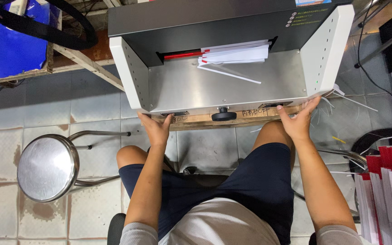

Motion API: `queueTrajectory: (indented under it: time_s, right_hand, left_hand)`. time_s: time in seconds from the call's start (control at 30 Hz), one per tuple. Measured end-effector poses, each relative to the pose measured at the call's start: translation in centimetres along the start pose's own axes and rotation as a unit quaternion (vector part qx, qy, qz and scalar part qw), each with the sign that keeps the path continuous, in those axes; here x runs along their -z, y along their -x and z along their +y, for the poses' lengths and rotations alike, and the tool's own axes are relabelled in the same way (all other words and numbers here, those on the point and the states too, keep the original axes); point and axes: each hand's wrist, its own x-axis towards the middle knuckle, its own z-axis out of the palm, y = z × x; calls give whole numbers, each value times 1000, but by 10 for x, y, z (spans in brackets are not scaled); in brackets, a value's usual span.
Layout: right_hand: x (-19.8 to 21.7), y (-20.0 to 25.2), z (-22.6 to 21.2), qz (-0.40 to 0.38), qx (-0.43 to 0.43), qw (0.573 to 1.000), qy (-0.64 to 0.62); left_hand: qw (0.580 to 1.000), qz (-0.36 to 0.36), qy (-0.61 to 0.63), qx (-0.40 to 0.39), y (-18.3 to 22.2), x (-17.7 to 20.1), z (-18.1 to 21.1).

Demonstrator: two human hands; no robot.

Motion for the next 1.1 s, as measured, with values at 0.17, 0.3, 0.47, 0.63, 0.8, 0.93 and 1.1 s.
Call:
queueTrajectory:
  time_s: [0.17,0.3,0.47,0.63,0.8,0.93,1.1]
  right_hand:
    - [1,1,4,-4,7,1000,0]
    - [-1,0,7,3,12,1000,0]
    - [0,-1,-2,0,1,1000,-2]
    - [2,-3,-13,-9,0,1000,-10]
    - [7,-2,-5,-20,-1,1000,-1]
    - [9,-2,-7,-28,17,999,-10]
    - [6,5,-71,149,130,971,137]
  left_hand:
    - [1000,1,24,9,2,-1,-2]
    - [1000,16,4,-12,1,-3,-5]
    - [1000,6,23,-1,1,-3,-5]
    - [1000,5,23,3,0,-2,-4]
    - [1000,1,12,18,2,-5,-6]
    - [999,8,26,-18,1,-4,-8]
    - [999,21,27,-34,3,-6,-9]
